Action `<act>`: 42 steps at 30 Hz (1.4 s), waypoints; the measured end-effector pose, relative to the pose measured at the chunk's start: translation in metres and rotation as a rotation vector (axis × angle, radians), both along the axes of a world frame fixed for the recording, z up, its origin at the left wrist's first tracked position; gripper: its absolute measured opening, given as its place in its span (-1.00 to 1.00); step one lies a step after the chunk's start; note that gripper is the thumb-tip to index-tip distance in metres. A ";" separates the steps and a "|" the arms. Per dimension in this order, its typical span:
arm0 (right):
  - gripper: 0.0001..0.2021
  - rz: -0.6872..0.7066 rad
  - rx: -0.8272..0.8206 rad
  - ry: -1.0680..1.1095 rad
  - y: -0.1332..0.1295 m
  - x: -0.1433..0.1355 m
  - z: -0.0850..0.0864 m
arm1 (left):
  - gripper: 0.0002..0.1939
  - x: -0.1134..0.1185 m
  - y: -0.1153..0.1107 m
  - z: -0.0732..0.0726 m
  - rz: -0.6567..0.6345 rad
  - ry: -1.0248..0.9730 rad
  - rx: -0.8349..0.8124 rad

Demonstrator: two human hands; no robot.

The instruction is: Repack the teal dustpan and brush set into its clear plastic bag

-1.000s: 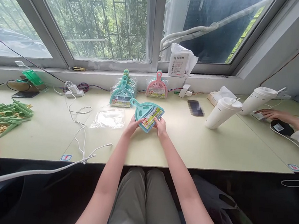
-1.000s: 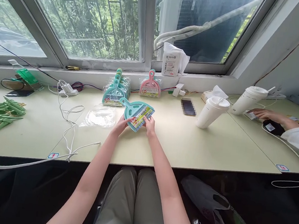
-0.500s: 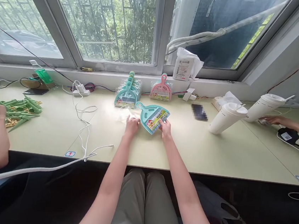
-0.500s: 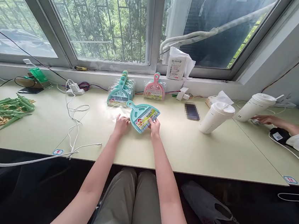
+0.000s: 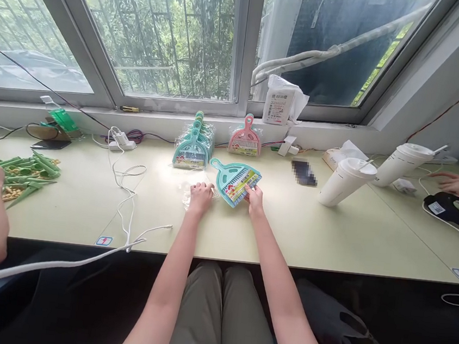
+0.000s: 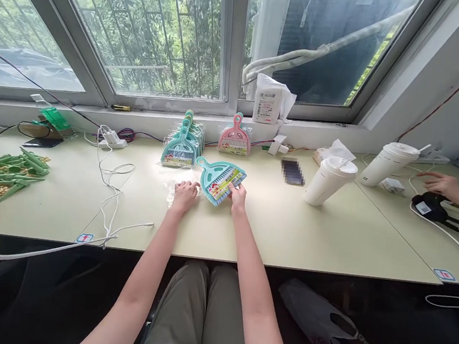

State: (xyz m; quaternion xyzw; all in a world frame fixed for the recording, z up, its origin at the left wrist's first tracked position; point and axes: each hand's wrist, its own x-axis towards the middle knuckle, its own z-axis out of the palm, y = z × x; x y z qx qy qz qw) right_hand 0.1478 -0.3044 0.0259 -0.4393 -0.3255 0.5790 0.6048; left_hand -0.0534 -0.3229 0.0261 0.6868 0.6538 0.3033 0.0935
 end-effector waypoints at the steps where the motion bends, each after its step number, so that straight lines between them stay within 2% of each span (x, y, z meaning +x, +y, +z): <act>1: -0.79 0.008 -0.001 -0.005 0.000 0.000 0.001 | -0.80 0.001 0.000 0.000 0.007 0.024 -0.005; 6: -0.81 0.088 -0.009 -0.054 -0.003 0.000 0.005 | -0.91 -0.001 -0.002 0.002 0.138 0.047 -0.033; 10: -0.83 0.159 -0.010 -0.103 -0.005 0.000 0.008 | -0.68 -0.005 -0.004 0.004 0.277 -0.006 -0.049; 13: -0.85 0.170 -0.026 -0.122 -0.005 0.000 0.009 | -0.58 -0.009 -0.004 0.002 0.253 -0.022 -0.070; 16: -0.85 0.154 -0.059 -0.145 -0.004 0.002 0.009 | -0.61 -0.010 -0.003 0.001 0.226 0.004 -0.096; 23: -0.90 0.132 -0.126 -0.184 -0.002 0.013 0.009 | -0.61 -0.009 -0.004 0.003 0.397 0.225 -0.043; 27: -0.88 0.177 -0.138 -0.198 -0.004 0.019 0.011 | -0.70 -0.012 -0.004 0.005 0.397 0.209 -0.084; 35: -0.83 0.320 -0.132 -0.240 -0.006 0.025 0.011 | -0.62 -0.020 -0.003 0.006 0.454 0.010 0.112; 38: -0.85 0.292 -0.127 -0.246 -0.006 0.023 0.011 | -0.65 -0.020 -0.003 0.006 0.449 -0.056 0.195; 42: -0.88 0.188 -0.112 -0.229 -0.007 0.017 0.011 | -0.70 -0.019 -0.002 0.004 0.397 -0.110 0.273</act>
